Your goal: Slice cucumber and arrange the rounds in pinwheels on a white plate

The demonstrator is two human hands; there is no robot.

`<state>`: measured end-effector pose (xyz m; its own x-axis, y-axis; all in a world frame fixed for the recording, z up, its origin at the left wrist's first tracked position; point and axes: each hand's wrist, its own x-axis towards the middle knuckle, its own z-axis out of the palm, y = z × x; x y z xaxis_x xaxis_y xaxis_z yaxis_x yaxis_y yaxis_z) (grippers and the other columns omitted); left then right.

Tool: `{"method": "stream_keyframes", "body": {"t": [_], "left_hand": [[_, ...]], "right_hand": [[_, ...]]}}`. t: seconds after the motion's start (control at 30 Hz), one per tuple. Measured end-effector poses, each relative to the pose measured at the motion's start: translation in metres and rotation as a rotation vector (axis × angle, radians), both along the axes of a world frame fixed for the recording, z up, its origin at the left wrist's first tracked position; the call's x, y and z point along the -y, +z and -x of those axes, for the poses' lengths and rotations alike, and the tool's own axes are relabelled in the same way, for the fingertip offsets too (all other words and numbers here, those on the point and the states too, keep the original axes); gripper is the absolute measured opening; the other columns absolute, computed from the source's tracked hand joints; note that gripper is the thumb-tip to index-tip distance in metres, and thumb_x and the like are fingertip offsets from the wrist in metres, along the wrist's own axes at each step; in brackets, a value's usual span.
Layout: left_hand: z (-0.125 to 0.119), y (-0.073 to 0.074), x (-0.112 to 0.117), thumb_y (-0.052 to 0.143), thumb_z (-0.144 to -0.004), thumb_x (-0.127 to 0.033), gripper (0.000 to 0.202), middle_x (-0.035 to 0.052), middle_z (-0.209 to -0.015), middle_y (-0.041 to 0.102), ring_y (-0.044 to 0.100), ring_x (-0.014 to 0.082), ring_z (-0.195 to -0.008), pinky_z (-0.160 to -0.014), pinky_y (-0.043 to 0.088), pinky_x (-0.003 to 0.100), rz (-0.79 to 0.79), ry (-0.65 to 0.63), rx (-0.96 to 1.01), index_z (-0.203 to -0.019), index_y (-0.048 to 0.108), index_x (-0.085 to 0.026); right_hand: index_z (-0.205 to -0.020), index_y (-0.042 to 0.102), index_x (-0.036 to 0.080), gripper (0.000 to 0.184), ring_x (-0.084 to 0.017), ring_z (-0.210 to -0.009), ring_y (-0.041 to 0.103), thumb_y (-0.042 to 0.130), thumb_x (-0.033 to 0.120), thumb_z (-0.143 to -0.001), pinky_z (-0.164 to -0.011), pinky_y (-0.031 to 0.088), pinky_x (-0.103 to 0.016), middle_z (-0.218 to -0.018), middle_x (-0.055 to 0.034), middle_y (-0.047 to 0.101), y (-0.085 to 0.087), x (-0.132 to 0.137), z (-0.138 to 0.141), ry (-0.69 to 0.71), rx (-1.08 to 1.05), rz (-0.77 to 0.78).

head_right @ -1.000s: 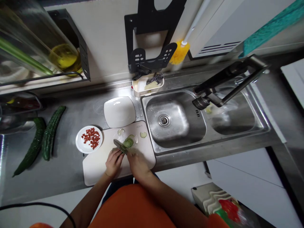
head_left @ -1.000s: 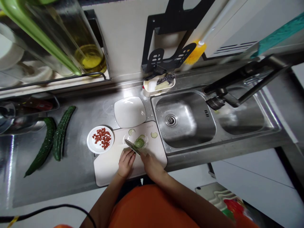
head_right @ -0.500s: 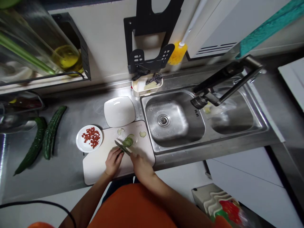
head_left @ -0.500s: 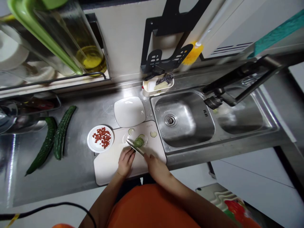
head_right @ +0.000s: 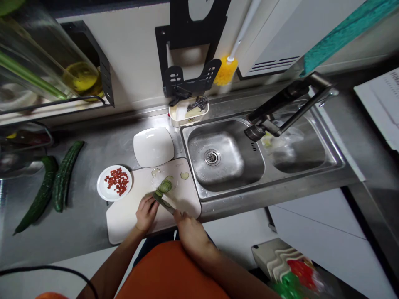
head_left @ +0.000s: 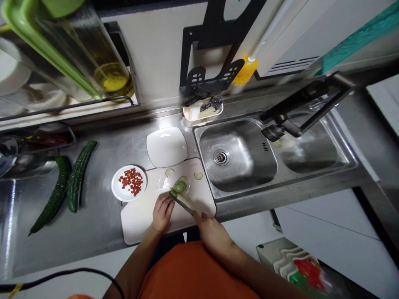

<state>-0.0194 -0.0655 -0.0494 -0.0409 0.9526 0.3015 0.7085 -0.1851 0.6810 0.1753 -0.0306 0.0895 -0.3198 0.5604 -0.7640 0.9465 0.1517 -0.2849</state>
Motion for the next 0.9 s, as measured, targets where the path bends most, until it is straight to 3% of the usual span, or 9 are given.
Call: {"method": "stream_keyframes", "body": {"t": [0.67, 0.9], "left_hand": [[0.001, -0.004, 0.002, 0.060, -0.083, -0.016, 0.021, 0.0082, -0.099, 0.066, 0.062, 0.0190, -0.099, -0.093, 0.050, 0.039, -0.017, -0.005, -0.008, -0.104, 0.065, -0.017], [0.001, -0.003, 0.001, 0.060, -0.084, -0.016, 0.019, 0.0080, -0.098, 0.067, 0.062, 0.0188, -0.097, -0.091, 0.050, 0.038, -0.011, -0.006, 0.008, -0.102, 0.066, -0.017]], "right_hand": [[-0.122, 0.052, 0.018, 0.050, -0.022, -0.085, 0.066, 0.023, 0.001, -0.086, -0.066, 0.047, -0.027, -0.101, -0.0127, 0.065, 0.003, -0.009, 0.006, -0.003, -0.003, 0.052], [-0.119, 0.055, 0.020, 0.047, -0.021, -0.083, 0.067, 0.025, 0.002, -0.087, -0.064, 0.047, -0.026, -0.097, -0.0106, 0.067, 0.002, -0.011, 0.011, 0.002, 0.020, -0.005]]}}
